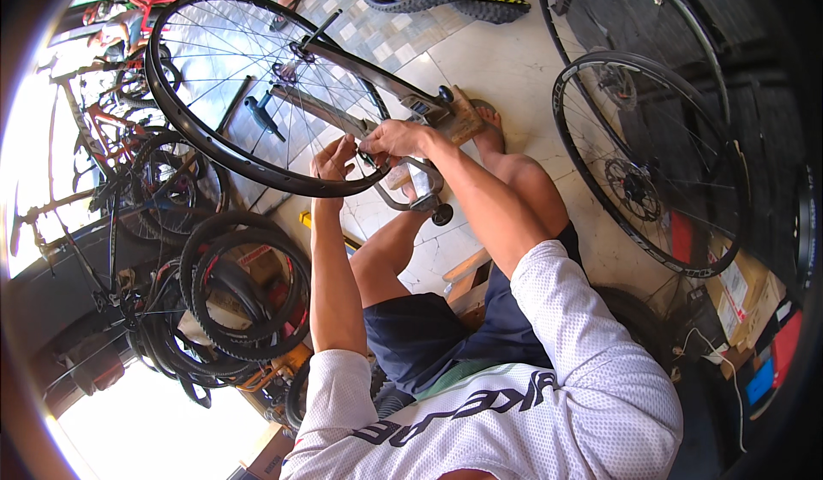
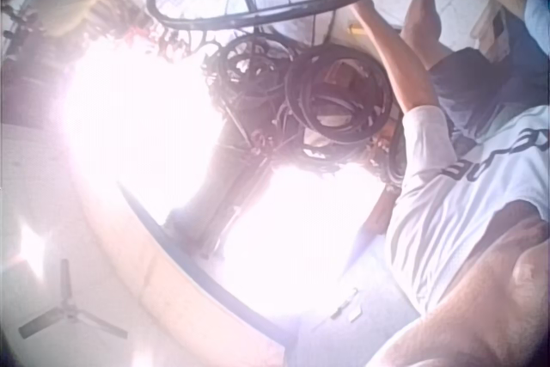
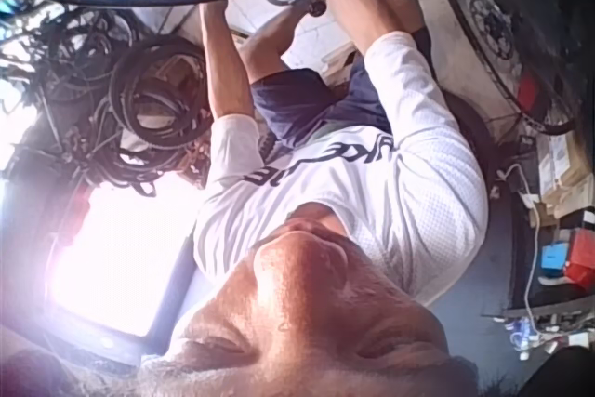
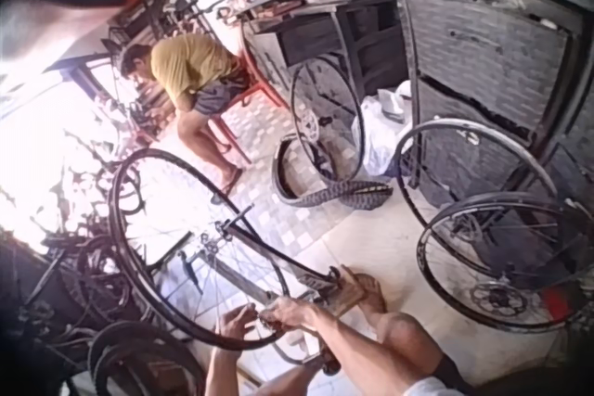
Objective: The person sits on a stool and uses a spoke wrench to adjust the tension of spokes on a bicycle wheel mounted in a truing stand. They rotate the wheel and make small adjustments to the spokes to align the rim.
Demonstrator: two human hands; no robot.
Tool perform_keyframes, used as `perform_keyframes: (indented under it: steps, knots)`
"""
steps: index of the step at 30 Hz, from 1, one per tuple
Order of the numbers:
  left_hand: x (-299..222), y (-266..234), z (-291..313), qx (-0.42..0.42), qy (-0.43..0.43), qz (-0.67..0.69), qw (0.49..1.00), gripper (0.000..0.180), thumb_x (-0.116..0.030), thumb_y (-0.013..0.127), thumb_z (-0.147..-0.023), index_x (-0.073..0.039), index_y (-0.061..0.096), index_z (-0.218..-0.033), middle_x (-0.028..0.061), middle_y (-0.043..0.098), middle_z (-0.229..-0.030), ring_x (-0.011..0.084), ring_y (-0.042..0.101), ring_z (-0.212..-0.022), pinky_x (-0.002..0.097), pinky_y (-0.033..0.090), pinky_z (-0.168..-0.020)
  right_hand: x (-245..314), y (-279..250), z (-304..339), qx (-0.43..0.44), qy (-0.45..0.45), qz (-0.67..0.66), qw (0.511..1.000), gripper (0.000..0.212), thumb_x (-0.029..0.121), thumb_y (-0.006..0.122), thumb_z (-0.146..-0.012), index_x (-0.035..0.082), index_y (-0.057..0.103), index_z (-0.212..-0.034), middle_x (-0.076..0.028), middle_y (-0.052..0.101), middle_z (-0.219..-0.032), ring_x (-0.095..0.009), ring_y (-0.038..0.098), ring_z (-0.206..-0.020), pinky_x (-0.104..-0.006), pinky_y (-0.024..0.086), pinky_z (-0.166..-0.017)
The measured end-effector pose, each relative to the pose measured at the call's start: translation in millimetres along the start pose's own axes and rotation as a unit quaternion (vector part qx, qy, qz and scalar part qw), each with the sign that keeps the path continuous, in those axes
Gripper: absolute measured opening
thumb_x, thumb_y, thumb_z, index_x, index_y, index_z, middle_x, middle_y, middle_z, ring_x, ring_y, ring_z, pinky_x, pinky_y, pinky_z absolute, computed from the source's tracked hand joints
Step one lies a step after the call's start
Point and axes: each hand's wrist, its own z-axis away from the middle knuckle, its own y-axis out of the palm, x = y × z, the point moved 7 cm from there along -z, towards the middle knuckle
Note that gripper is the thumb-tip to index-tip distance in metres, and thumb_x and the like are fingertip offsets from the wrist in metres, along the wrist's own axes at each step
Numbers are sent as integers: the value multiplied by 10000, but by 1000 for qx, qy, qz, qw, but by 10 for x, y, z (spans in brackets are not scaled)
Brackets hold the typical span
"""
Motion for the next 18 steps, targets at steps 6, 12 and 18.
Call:
perform_keyframes:
  steps: [6,12,18]
  knots:
    - [-11,-1,17,-1,-2,12,1000,509,-447,732,-877,-2,697,-1123,35,714,-958,124,657,-889,280,479,-766,-6,38,12,-3,19,14,1000,313,373,678,-944,64,714,-910,24,610,-724,-70,501,-576,-240,409,-520]
    - [-51,-22,42,-6,-4,1,1000,470,-443,737,-876,-13,714,-1065,23,715,-897,110,655,-842,263,472,-737,32,11,-16,-63,12,131,989,420,471,750,-850,56,710,-908,-49,660,-750,-150,588,-627,-309,469,-586]
    - [1,19,-32,-7,4,-9,1000,478,-428,720,-894,-7,709,-1120,31,715,-889,108,648,-831,247,460,-719,169,51,-40,-253,-52,337,905,262,267,730,-793,52,707,-941,-211,718,-889,-367,705,-884,-427,570,-793]
